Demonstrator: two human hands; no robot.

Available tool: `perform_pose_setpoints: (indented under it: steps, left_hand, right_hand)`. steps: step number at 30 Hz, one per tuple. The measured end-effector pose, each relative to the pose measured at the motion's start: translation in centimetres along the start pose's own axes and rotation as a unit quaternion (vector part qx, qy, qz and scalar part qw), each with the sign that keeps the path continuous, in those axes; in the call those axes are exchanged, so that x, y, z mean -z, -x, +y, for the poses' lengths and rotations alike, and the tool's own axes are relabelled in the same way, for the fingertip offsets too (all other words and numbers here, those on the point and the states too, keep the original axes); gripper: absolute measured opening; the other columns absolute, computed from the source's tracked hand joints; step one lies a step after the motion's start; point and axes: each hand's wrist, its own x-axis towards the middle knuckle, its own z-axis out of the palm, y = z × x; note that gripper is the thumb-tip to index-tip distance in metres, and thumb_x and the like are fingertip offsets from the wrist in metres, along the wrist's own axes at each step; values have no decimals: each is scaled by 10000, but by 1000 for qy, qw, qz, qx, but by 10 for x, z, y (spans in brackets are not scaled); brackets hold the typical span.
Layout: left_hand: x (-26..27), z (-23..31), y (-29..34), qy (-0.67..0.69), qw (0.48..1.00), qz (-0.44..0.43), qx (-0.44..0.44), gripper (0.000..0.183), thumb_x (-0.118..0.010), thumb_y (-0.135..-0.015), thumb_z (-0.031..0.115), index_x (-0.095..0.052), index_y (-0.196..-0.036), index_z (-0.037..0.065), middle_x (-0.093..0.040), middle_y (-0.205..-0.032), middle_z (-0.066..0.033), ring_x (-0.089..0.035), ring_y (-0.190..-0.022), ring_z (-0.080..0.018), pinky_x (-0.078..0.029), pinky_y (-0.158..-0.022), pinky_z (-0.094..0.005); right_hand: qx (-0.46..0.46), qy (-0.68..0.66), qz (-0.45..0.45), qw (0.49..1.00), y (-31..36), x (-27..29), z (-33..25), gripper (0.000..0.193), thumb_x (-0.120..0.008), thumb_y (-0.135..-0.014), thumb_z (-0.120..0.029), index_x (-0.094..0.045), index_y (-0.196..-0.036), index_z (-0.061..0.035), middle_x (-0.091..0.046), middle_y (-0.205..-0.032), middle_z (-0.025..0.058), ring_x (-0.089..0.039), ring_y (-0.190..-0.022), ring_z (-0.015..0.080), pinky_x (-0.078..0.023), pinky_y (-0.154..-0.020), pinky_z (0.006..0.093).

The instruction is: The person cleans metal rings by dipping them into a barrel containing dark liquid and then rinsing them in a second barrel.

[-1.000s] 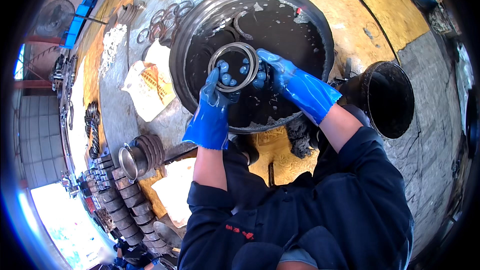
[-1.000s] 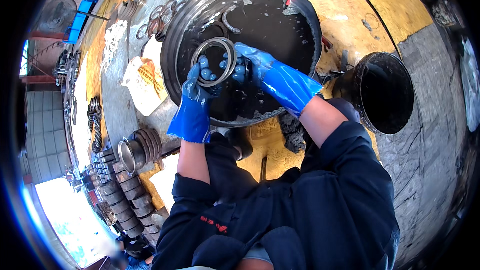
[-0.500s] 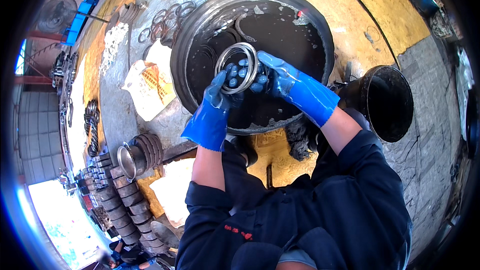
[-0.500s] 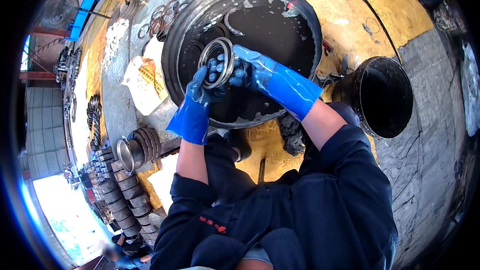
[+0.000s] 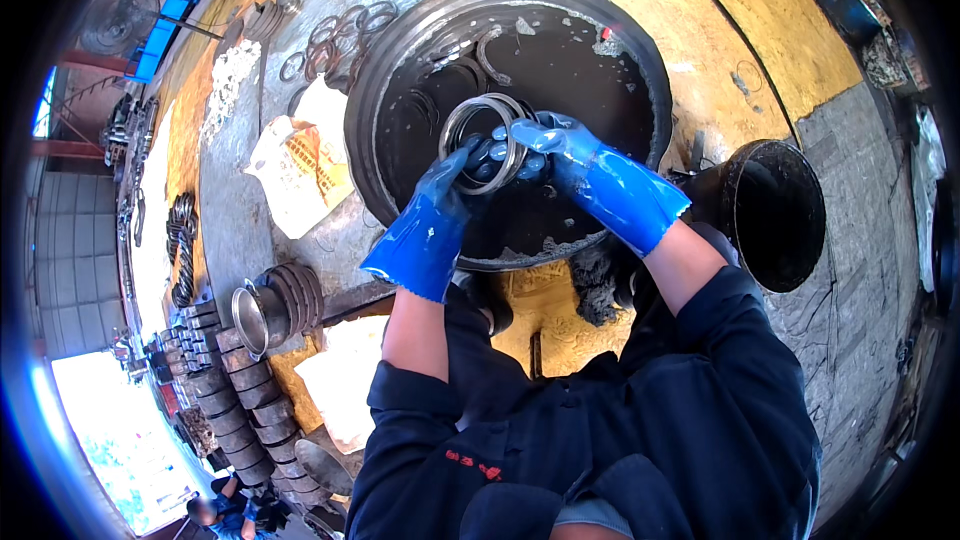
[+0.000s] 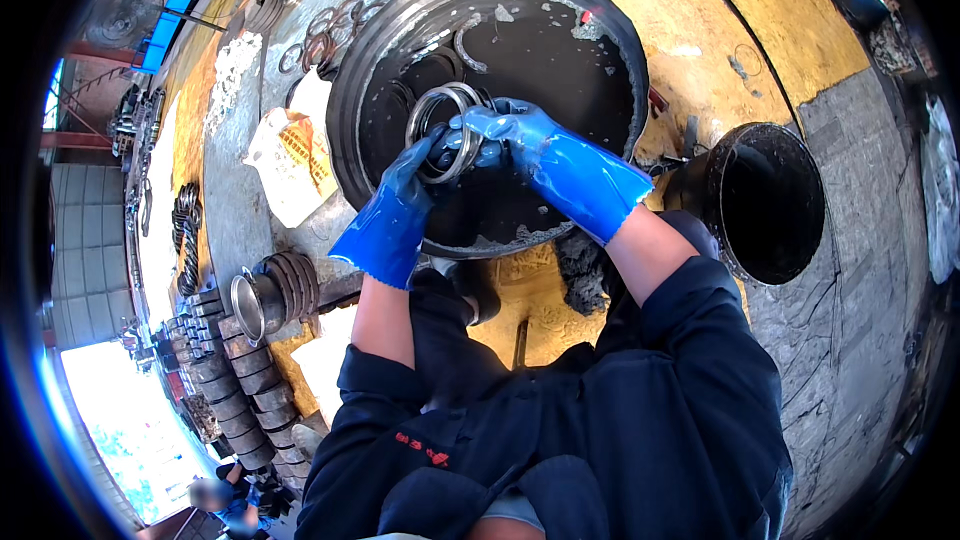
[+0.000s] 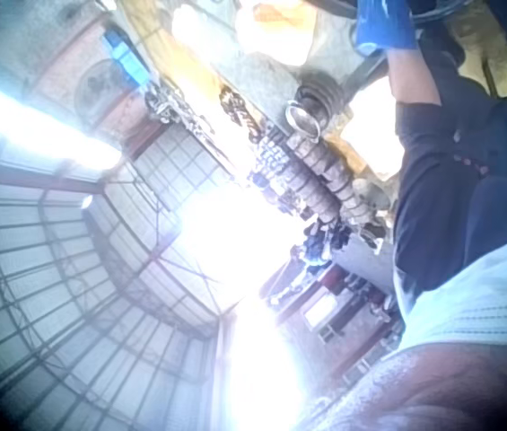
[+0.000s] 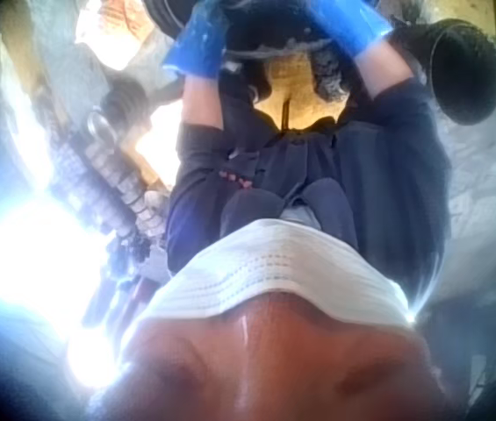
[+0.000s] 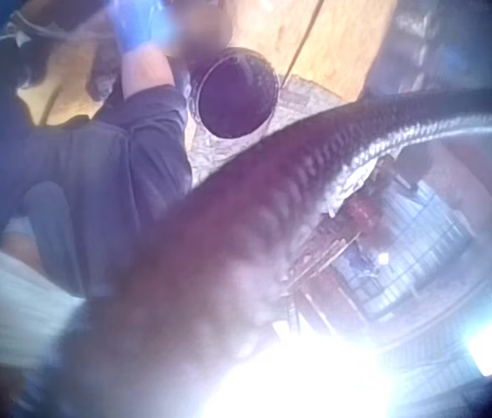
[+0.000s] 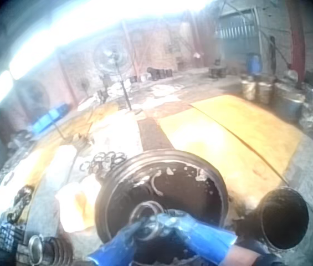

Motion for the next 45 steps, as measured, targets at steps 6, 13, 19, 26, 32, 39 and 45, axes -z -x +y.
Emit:
perform_pose_setpoints:
  steps: [6,13,19,26,32,39,45]
  left_hand:
    - [-13,2,1,-15,999,16,-48,398,-566,-896,58,-482,-1276,-27,-567,-1254,-150,-564,-1162,-312,-497,-961,-452]
    - [-2,4,-2,39,998,-36,-41,435,-521,-955,223,-463,-1315,-14,-576,-1249,-141,-584,-1126,-294,-493,-971,-413]
    - [-5,12,16,101,993,-59,16,416,-523,-962,250,-494,-1295,4,-635,-1119,-111,-621,-1027,-251,-523,-902,-394]
    - [-11,2,3,-69,994,55,-67,241,-614,-909,134,-610,-1112,5,-684,-928,-109,-674,-853,-244,-562,-778,-375]
    - [-18,0,5,-120,977,120,-131,187,-634,-883,61,-635,-1060,2,-694,-917,-114,-686,-784,-236,-574,-723,-333]
    - [-13,-3,2,-137,976,109,-133,180,-625,-881,35,-635,-1054,-13,-692,-927,-115,-685,-795,-215,-576,-714,-312]
    - [0,-6,-6,-142,970,127,-149,175,-637,-877,45,-643,-1044,-6,-693,-907,-102,-672,-761,-182,-559,-707,-278]
  right_hand:
    - [60,237,105,964,-3,25,-2,279,-765,-790,-226,-678,-982,-43,-660,-790,35,-574,-635,98,-441,-542,226]
    - [28,-51,97,994,-3,21,-2,230,-702,-839,-239,-652,-924,-31,-595,-694,18,-516,-565,82,-402,-510,229]
    - [108,223,69,966,9,7,-15,240,-695,-851,-269,-675,-917,-39,-624,-706,28,-543,-580,79,-445,-537,224]
    - [76,443,197,871,-10,28,7,324,-670,-835,-341,-686,-962,-43,-696,-800,111,-650,-737,182,-505,-693,319]
    - [168,663,263,680,-1,8,10,412,-501,-893,-460,-652,-1037,-104,-678,-920,183,-643,-895,358,-510,-807,447]
    - [143,740,316,577,-1,5,12,368,-461,-923,-447,-626,-970,-122,-680,-882,170,-662,-867,327,-520,-760,461]
    - [211,648,286,674,-7,14,9,271,-534,-923,-348,-666,-947,-113,-685,-840,162,-666,-770,298,-522,-701,393]
